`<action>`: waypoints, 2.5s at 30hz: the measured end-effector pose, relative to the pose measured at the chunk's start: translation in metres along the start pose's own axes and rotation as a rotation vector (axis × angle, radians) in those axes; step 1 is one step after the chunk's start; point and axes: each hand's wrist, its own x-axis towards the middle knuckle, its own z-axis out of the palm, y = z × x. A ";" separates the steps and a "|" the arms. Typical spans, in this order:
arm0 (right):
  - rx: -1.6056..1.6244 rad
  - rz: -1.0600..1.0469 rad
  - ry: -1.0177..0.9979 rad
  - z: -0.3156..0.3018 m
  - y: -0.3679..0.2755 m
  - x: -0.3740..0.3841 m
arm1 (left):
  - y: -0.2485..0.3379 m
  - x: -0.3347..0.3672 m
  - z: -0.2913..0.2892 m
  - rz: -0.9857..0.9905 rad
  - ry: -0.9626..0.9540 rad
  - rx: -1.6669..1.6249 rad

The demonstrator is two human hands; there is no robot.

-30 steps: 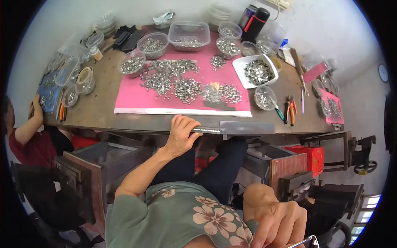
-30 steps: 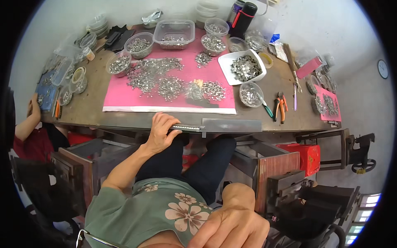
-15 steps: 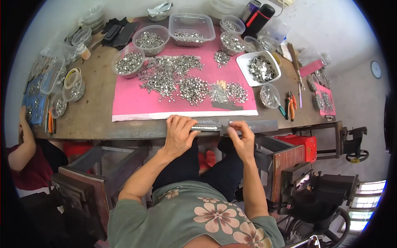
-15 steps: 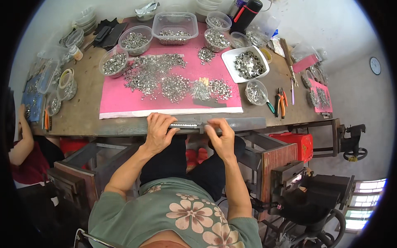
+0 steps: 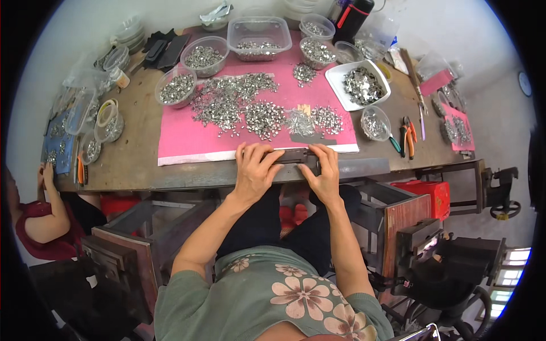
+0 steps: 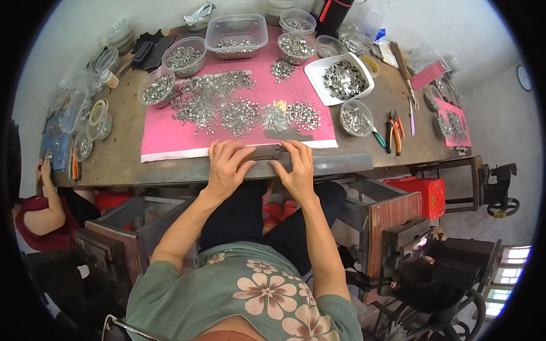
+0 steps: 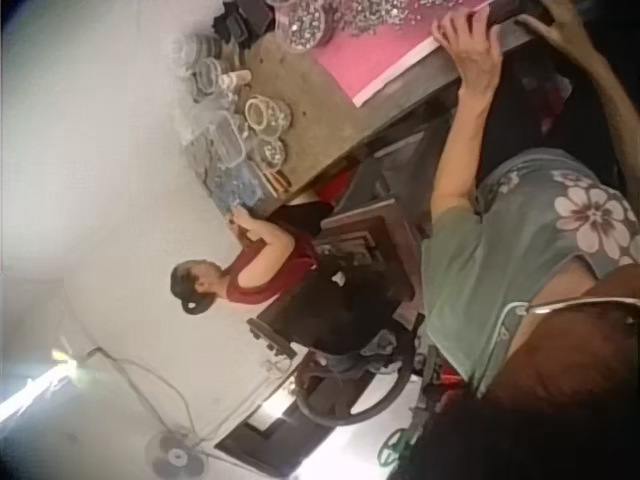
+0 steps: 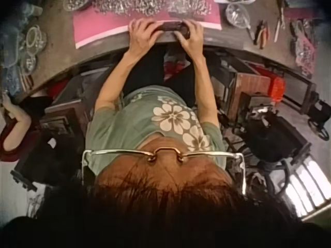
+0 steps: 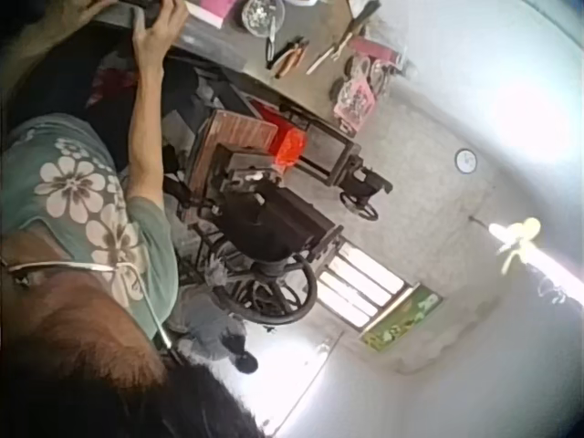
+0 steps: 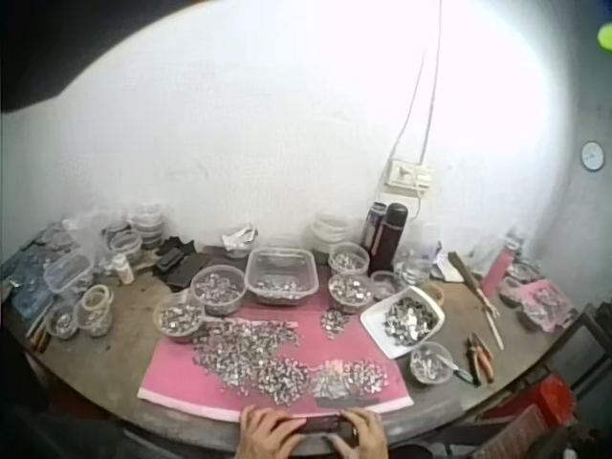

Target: The person arranges small metal pieces into a metal strip holder by hand, then places the holder into a manual press machine and turns the wheel to press them.

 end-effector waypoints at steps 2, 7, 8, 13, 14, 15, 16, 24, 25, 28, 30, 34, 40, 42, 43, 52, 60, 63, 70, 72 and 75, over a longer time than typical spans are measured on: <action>-0.017 -0.008 0.021 0.004 0.003 -0.001 | -0.001 0.001 0.004 0.008 0.012 0.027; -0.051 -0.024 0.046 0.009 0.007 -0.004 | 0.002 -0.012 -0.009 0.071 0.082 -0.118; -0.048 -0.024 0.051 0.009 0.007 -0.005 | -0.001 -0.023 -0.016 0.052 0.159 -0.247; -0.116 -0.069 0.083 0.011 0.007 -0.007 | -0.012 -0.065 -0.057 -0.453 0.293 -0.542; -0.110 -0.073 0.084 0.012 0.006 -0.007 | -0.014 -0.070 -0.063 -0.613 0.341 -0.699; -0.121 -0.080 0.090 0.012 0.006 -0.007 | -0.022 -0.071 -0.071 -0.739 0.265 -0.798; -0.134 -0.085 0.095 0.012 0.007 -0.008 | -0.030 -0.072 -0.079 -0.864 0.184 -0.895; -0.178 -0.101 0.065 0.003 -0.002 0.002 | -0.008 -0.043 -0.055 -0.326 0.096 -0.287; -0.188 -0.154 0.060 0.000 -0.003 0.007 | -0.005 -0.028 -0.052 -0.089 0.137 -0.072; -0.262 -0.271 0.060 0.003 -0.003 0.024 | -0.007 -0.013 -0.036 -0.057 0.073 0.043; -0.278 -0.313 -0.026 0.008 0.002 0.028 | -0.016 -0.012 -0.021 -0.061 0.027 0.096; -0.322 -0.473 -0.119 0.005 0.007 0.038 | -0.020 -0.018 -0.019 -0.071 0.040 0.097; -0.515 -0.362 0.242 -0.048 0.046 0.096 | -0.013 -0.011 -0.018 -0.071 0.086 0.058; -0.572 -0.221 0.367 -0.069 0.059 0.116 | -0.005 0.004 -0.012 -0.017 0.074 0.020; -0.576 -0.220 0.369 -0.070 0.063 0.111 | -0.001 0.014 -0.007 0.031 0.068 -0.009; -0.314 -0.033 0.024 -0.033 0.069 0.057 | 0.009 0.091 0.086 0.135 -0.098 -0.037; -0.259 0.005 0.022 -0.037 0.071 0.045 | 0.015 0.099 0.096 0.130 -0.224 0.112; -0.191 0.055 0.052 -0.037 0.073 0.044 | 0.018 0.101 0.093 0.155 -0.232 0.164; -0.244 0.049 0.078 -0.025 0.071 0.047 | 0.012 0.107 0.098 0.053 -0.278 0.053; -0.353 0.030 0.087 -0.021 0.072 0.047 | 0.015 0.105 0.101 0.093 -0.233 0.058; -0.377 0.029 0.094 -0.020 0.072 0.047 | 0.015 0.105 0.100 0.148 -0.254 0.079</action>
